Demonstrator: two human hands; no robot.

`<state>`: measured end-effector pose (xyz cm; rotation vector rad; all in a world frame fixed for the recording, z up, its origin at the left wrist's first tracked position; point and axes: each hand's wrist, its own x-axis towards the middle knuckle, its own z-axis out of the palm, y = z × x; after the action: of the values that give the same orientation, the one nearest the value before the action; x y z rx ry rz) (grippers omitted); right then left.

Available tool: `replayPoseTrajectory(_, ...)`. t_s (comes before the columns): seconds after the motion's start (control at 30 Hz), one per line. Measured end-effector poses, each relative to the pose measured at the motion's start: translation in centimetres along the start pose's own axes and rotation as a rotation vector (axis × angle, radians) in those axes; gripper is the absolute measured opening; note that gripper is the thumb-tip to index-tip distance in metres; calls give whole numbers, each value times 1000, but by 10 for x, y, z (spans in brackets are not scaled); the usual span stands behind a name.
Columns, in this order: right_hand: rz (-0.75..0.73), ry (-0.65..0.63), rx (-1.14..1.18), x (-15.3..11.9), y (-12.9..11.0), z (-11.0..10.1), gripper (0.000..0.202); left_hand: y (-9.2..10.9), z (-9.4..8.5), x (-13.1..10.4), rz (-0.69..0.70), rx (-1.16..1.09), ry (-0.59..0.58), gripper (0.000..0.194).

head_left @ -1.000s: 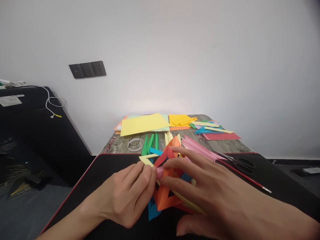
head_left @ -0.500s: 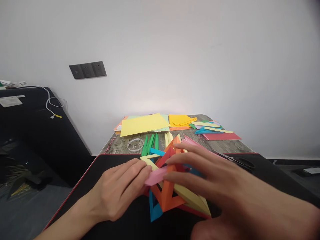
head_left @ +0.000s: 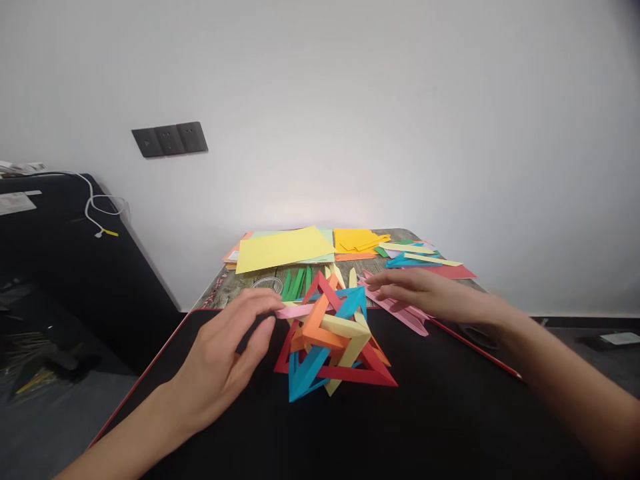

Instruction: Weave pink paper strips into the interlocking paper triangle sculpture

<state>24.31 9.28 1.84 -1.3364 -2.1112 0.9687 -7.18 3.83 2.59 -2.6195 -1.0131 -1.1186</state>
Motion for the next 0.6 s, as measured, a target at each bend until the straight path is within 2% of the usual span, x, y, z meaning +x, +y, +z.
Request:
replayPoseTrajectory(0.13, 42, -4, 308, 12, -2, 25, 39, -2, 0, 11, -133, -115, -87, 15)
replayPoseTrajectory(0.27, 55, -26, 537, 14, -8, 35, 28, -6, -2, 13, -233, -336, -154, 14)
replayPoseTrajectory(0.47, 87, 52, 643, 17, -19, 51, 24, -6, -10, -1, -351, -487, -109, 9)
replayPoseTrajectory(0.6, 71, 42, 645, 15, -31, 63, 25, -4, -15, -14, -379, -540, -68, 4)
